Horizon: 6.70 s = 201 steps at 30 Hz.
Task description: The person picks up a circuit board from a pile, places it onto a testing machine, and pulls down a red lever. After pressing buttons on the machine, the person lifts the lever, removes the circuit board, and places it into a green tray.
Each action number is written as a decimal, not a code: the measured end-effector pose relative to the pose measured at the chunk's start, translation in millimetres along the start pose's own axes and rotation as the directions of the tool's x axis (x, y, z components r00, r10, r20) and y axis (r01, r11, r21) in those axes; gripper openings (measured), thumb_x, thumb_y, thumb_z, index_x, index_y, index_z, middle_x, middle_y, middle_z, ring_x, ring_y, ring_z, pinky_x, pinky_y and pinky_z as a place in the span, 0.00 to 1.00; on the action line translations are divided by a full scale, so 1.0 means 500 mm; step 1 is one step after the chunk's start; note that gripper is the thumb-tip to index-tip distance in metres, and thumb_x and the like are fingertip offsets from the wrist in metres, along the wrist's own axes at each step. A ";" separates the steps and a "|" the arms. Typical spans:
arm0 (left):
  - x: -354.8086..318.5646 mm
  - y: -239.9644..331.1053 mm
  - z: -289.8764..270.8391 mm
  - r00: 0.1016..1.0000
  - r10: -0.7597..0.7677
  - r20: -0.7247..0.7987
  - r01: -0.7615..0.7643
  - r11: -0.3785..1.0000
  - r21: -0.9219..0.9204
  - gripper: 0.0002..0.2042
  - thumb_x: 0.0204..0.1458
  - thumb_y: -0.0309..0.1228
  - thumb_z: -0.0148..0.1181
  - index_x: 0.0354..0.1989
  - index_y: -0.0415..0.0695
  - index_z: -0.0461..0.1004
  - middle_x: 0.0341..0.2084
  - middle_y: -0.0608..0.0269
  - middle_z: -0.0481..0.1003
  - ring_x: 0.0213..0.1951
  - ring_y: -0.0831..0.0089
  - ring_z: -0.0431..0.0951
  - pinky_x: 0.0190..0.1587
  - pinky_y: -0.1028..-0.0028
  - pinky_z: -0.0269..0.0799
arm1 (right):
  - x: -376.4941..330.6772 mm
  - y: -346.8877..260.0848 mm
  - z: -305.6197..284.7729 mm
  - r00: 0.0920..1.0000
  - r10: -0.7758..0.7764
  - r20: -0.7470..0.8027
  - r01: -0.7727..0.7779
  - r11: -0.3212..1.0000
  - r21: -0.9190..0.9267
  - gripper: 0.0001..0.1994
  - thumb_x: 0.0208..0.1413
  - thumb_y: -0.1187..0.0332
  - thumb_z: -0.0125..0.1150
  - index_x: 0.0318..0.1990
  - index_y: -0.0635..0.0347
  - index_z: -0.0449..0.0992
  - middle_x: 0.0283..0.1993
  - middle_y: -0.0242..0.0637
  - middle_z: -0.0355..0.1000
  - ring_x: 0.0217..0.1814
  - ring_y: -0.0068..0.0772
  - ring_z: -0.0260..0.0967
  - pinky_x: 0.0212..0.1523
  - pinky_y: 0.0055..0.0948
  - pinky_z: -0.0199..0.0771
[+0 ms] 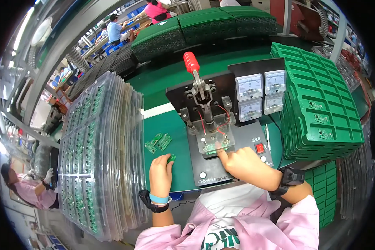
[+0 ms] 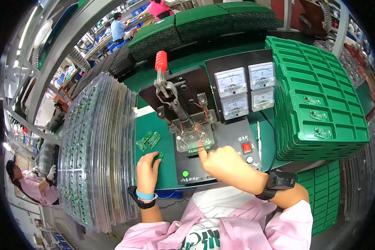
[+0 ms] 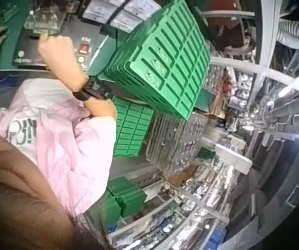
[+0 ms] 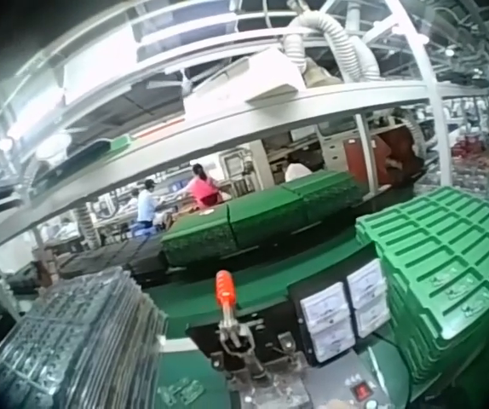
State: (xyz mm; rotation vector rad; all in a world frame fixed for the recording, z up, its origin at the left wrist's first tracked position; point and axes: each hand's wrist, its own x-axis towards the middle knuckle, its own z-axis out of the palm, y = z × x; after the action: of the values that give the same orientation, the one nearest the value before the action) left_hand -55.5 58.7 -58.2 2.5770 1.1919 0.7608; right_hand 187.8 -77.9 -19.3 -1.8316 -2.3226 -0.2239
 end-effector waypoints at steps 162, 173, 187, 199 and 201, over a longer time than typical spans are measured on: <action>-0.053 0.183 0.020 0.849 0.438 -0.294 -0.514 0.812 -0.276 0.03 0.44 0.24 0.64 0.27 0.41 0.78 0.33 0.60 0.80 0.37 0.64 0.81 0.46 0.62 0.75 | 0.182 0.017 -0.183 0.494 0.410 -0.767 0.531 0.556 0.640 0.39 0.55 0.53 0.61 0.67 0.70 0.55 0.53 0.52 0.72 0.54 0.42 0.71 0.63 0.46 0.60; 0.014 0.123 -0.002 0.886 0.443 -0.139 -0.464 0.838 -0.287 0.12 0.48 0.25 0.65 0.43 0.41 0.79 0.50 0.55 0.75 0.52 0.55 0.75 0.53 0.60 0.72 | -0.167 -0.054 0.190 0.765 -0.002 -0.644 -0.081 0.992 -0.099 0.26 0.45 0.56 0.67 0.54 0.50 0.73 0.62 0.43 0.69 0.66 0.49 0.61 0.67 0.50 0.53; 0.044 0.093 -0.017 0.897 0.425 0.120 -0.367 0.869 -0.333 0.34 0.41 0.42 0.74 0.60 0.52 0.70 0.67 0.48 0.56 0.67 0.42 0.54 0.66 0.48 0.55 | -0.149 -0.057 0.256 0.601 0.063 -0.797 -0.260 0.958 -0.121 0.20 0.47 0.51 0.60 0.48 0.42 0.75 0.54 0.24 0.74 0.60 0.30 0.67 0.68 0.41 0.48; 0.047 0.118 -0.036 0.899 0.406 0.165 -0.385 0.912 -0.141 0.37 0.40 0.44 0.72 0.64 0.64 0.68 0.63 0.52 0.57 0.63 0.47 0.55 0.67 0.48 0.50 | -0.137 -0.066 0.158 0.760 0.226 -0.610 -0.250 0.967 0.046 0.11 0.45 0.59 0.60 0.36 0.48 0.80 0.43 0.25 0.76 0.47 0.29 0.68 0.57 0.40 0.51; 0.046 0.117 -0.037 0.898 0.394 0.197 -0.368 0.917 -0.154 0.38 0.40 0.43 0.72 0.66 0.63 0.66 0.60 0.54 0.59 0.60 0.50 0.58 0.66 0.50 0.52 | -0.124 -0.064 0.141 0.698 0.183 -0.692 -0.221 0.975 0.035 0.10 0.45 0.61 0.61 0.34 0.50 0.80 0.39 0.26 0.77 0.39 0.29 0.70 0.51 0.38 0.56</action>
State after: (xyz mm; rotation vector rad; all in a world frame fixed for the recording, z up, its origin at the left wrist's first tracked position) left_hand -14.5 37.1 -11.6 2.7428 0.5641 0.5614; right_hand 167.7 -128.1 -102.7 -1.6116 -1.5859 -0.7939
